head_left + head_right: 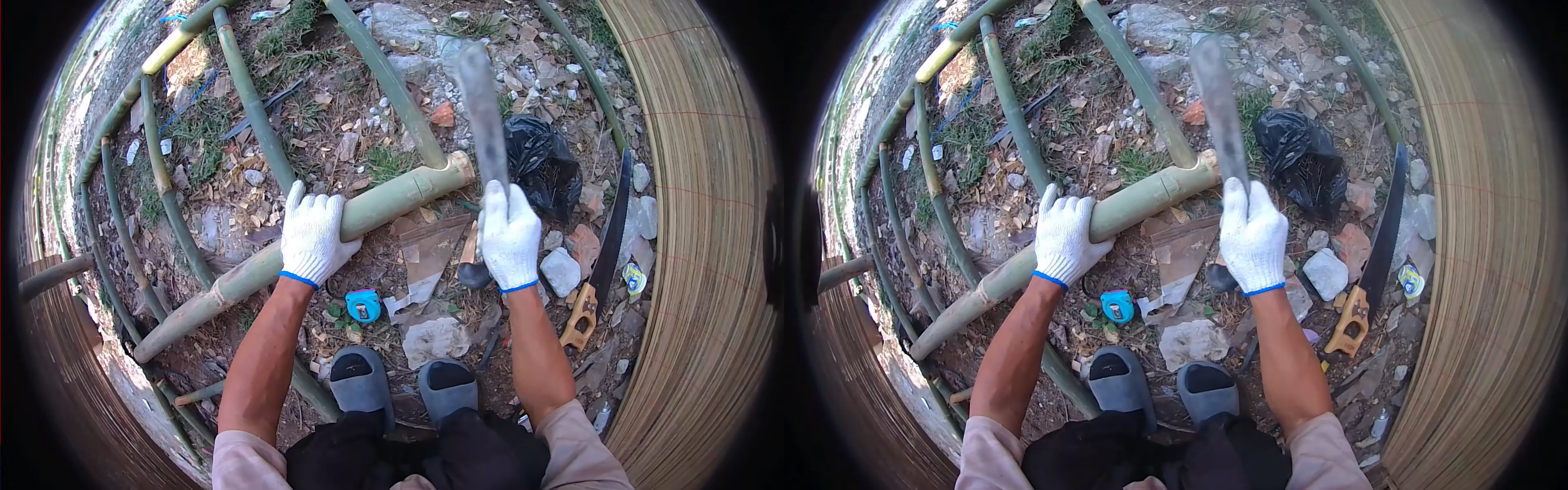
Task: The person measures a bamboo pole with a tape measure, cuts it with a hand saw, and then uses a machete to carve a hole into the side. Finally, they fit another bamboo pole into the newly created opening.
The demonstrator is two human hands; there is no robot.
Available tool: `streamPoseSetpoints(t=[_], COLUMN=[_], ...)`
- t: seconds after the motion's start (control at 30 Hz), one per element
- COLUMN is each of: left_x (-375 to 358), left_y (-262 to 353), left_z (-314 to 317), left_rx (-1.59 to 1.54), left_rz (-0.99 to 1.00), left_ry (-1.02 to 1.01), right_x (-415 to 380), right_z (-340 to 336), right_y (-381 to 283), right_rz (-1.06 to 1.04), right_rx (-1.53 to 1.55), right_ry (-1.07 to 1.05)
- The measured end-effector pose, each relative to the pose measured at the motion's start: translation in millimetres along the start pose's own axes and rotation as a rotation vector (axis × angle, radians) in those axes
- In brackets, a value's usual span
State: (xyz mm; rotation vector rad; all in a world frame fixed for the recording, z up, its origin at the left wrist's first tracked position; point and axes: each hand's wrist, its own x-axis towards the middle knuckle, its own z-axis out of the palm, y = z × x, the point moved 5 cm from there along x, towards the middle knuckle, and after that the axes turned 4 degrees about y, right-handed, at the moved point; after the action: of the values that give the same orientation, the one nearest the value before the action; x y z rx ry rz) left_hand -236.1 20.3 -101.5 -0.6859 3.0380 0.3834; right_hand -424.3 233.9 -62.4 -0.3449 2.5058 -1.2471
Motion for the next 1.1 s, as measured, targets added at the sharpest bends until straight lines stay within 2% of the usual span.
streamPoseSetpoints(t=[0.07,0.1,0.13,0.2,0.27,0.3,0.37,0.43,0.47,0.53,0.6,0.67,0.7,0.73,0.8,0.83,0.87,0.93,0.97,1.0,1.07,1.1], left_x=[-6,-5,-2,-2,-1,0,0,-2,-4,-3,-1,-1,-1,-3,-3,-3,-6,1,-1,-1,-4,-5], left_y=[0,-1,0,-1,0,-1,-1,-1,0,-1,2,-1,-2,-1,-1,2,2,1,3,-2,-1,-2], left_z=[1,2,0,-3,-2,2,-1,1,2,1,-1,4,2,0,1,1,1,-1,2,5,1,3], left_rx=[-0.017,-0.016,-0.017,-0.010,0.001,0.013,0.004,-0.006,-0.009,0.015,0.007,0.032,0.010,0.005,-0.002,-0.008,-0.001,0.015,0.025,0.048,0.000,0.010], left_rz=[0.007,0.009,0.009,0.007,0.009,-0.007,-0.012,0.005,0.005,0.002,0.010,-0.014,-0.011,-0.007,0.000,0.009,0.010,-0.014,-0.009,-0.017,0.013,0.013], left_ry=[0.011,0.022,0.043,0.026,0.019,-0.005,0.017,0.035,0.035,0.027,0.030,-0.003,-0.007,0.029,0.027,0.033,0.002,0.007,-0.015,-0.026,0.054,0.043], right_x=[2,-4,-12,-19,-8,-6,10,-2,-10,-19,-10,-6,-1,-2,-8,-17,-17,-7,-5,-3,1,-2], right_z=[-8,6,31,55,39,23,8,4,24,53,38,11,-1,-8,18,52,55,36,26,10,-10,-3], right_y=[-5,-2,10,23,22,8,34,4,8,25,26,10,10,3,15,41,46,26,19,9,-3,5], right_rz=[0.054,0.008,-0.309,-0.288,-0.245,-0.147,-0.030,0.043,-0.209,-0.270,-0.248,-0.104,0.025,0.048,-0.091,-0.276,-0.191,-0.207,-0.177,-0.172,0.041,0.039], right_rx=[0.472,0.302,-0.264,-0.344,-0.302,-0.273,0.146,0.340,-0.183,-0.350,-0.312,-0.157,0.051,0.296,-0.055,-0.333,-0.305,-0.334,-0.264,-0.226,0.205,0.388], right_ry=[0.216,0.251,0.150,-0.115,-0.195,-0.153,0.026,0.235,0.163,-0.096,-0.161,0.000,0.093,0.166,0.162,-0.104,-0.146,-0.223,-0.188,-0.044,0.143,0.160])
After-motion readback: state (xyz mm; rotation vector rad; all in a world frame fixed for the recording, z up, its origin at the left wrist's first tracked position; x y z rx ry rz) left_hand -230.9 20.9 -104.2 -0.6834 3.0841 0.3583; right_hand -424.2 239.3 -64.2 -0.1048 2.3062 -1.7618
